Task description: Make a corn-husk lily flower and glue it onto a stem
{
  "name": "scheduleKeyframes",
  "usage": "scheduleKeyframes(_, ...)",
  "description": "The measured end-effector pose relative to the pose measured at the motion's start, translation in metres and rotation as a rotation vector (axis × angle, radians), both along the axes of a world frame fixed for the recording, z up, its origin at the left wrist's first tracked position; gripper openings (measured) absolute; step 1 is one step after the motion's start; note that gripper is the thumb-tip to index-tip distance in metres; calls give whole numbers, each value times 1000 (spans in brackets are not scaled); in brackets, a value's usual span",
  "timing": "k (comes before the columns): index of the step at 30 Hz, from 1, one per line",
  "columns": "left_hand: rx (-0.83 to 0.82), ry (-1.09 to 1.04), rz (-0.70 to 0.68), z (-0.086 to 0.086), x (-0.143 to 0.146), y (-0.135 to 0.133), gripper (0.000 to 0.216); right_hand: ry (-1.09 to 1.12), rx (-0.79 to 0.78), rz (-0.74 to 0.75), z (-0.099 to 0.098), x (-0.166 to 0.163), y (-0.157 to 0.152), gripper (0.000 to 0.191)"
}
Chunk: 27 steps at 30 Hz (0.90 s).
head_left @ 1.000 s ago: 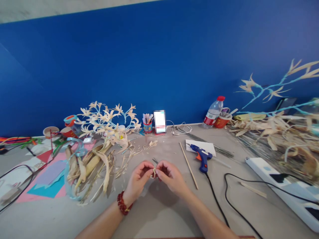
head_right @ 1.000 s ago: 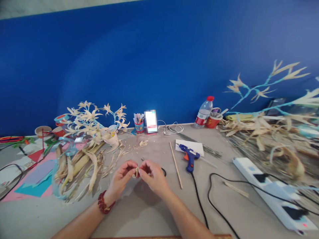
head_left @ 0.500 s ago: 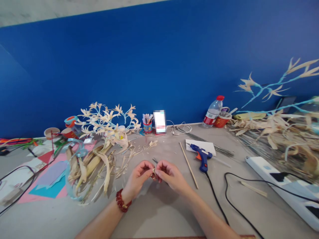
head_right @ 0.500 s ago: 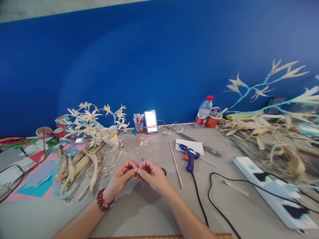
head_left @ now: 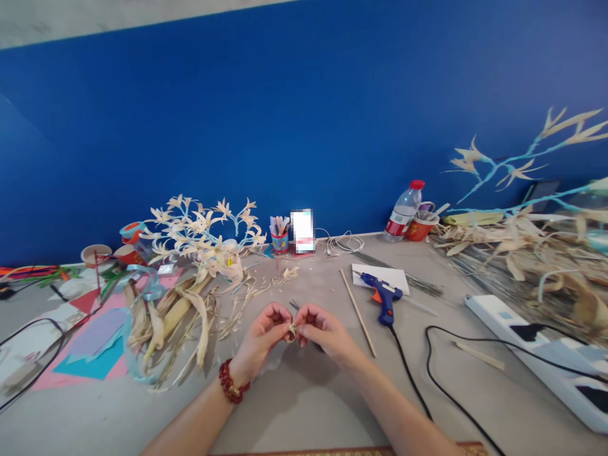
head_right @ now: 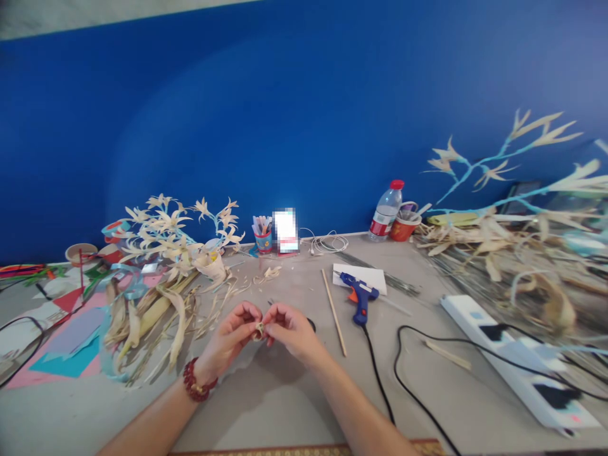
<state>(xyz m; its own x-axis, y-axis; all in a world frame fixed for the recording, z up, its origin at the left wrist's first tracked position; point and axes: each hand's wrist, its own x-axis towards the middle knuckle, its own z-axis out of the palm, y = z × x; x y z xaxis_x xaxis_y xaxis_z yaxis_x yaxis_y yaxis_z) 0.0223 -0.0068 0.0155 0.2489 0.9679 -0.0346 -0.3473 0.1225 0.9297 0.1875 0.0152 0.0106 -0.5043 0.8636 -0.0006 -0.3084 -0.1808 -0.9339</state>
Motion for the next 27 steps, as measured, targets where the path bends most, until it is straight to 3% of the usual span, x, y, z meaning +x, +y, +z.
scheduleKeyframes(11, 97, 68, -22, -8, -3, 3, 21, -40, 10, -43, -1, 2, 1, 20)
scheduleKeyframes(19, 266, 338, 66, -7, -7, -1, 16, -83, 7, -84, 1, 1, 0, 9)
scheduleKeyframes(23, 212, 248, -31, -9, -3, -1, 15, -73, 17, -93, 2, 1, 0, 10)
scheduleKeyframes(27, 144, 129, -4, -8, -1, 1, 14, -68, 15, -112, 1, 1, 1, 9)
